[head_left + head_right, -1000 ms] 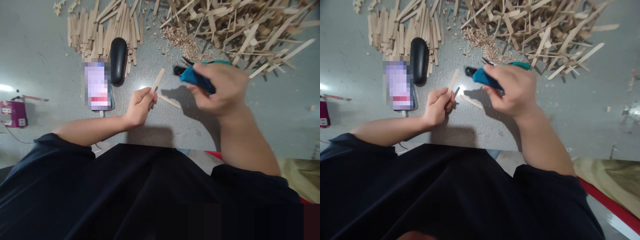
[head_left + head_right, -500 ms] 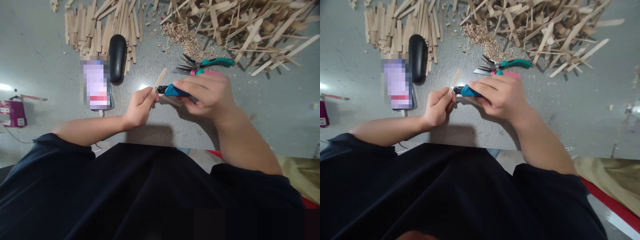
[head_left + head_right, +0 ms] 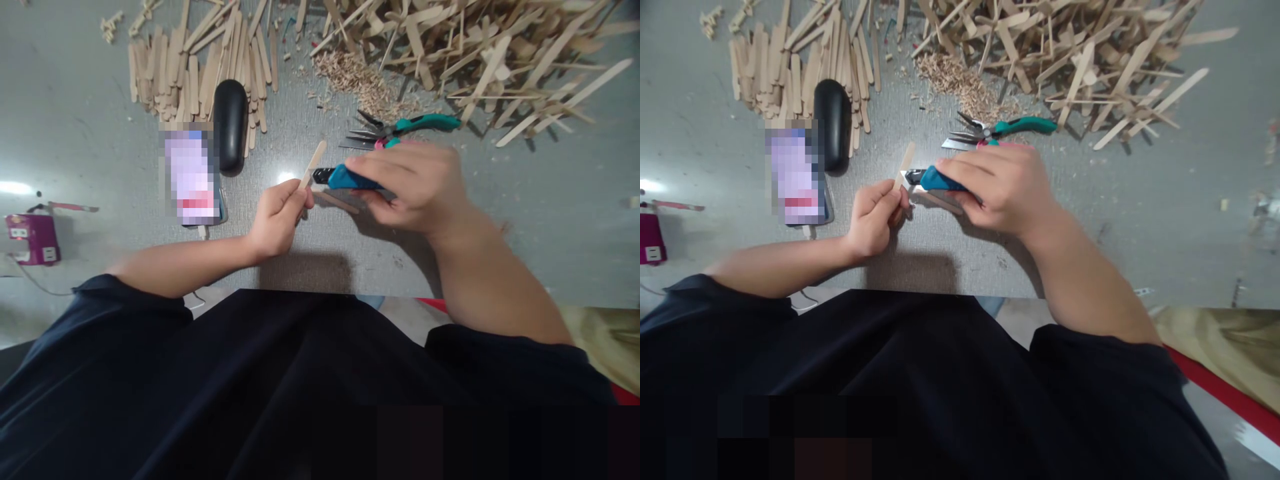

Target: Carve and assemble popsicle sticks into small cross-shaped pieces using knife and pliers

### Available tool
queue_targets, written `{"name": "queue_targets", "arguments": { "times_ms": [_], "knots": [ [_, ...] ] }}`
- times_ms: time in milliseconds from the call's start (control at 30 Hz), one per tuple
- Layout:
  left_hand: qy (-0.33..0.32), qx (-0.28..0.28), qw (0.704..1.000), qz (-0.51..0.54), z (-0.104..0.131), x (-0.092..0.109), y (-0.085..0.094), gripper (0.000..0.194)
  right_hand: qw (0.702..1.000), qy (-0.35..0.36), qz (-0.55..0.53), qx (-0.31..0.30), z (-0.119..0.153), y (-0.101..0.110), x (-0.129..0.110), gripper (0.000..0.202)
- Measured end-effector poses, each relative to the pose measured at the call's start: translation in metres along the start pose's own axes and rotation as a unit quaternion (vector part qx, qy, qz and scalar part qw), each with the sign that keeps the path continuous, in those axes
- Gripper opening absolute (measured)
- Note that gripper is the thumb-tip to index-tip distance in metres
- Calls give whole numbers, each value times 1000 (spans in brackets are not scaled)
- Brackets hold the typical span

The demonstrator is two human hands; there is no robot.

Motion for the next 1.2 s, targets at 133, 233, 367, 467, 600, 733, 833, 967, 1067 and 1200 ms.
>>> {"name": "queue_targets", "arguments": {
  "times_ms": [133, 233, 367, 467, 600, 733, 833, 967, 1067, 1200],
  "knots": [
    [0, 1, 1000, -3, 0, -1, 0, 46, 999, -27, 13, -40, 0, -6, -5, 40],
    [-4, 3, 1000, -22, 0, 1, 1, 44, 999, 14, 35, 4, -1, -4, -2, 38],
    [-6, 4, 999, -32, -1, 3, 0, 45, 999, -1, 32, 6, 0, -4, 4, 37],
    [2, 7, 1000, -13, -2, 4, -2, 46, 999, -32, 38, -18, -1, -5, 5, 38],
    [13, 7, 1000, 14, -4, 7, -4, 45, 999, -11, 47, -2, -3, -8, 5, 38],
    [13, 5, 1000, 23, -3, 9, -4, 45, 998, -18, 53, 4, -4, -10, 19, 45],
    [5, 5, 1000, 1, -2, 7, -3, 49, 993, -88, 73, 37, -3, -5, 38, 59],
    [-1, 14, 1000, -10, -1, 3, -2, 55, 987, -138, 55, 63, -2, 0, 47, 59],
    [-12, 22, 1000, -13, -2, 1, -2, 51, 985, -159, 46, 58, -4, -3, 37, 57],
    [-16, 6, 999, -47, -12, 4, 3, 38, 979, -186, 45, 70, -8, -13, 29, 49]
  ]
}}
Point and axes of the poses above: each hand's wrist, its own z-axis away from the middle knuckle, its own y-axis out of the back of the hand, x = y × z, the point moved 1 cm from there along -z, towards the middle knuckle, and after that the axes turned 7 degrees about x, right-handed, at the moved point
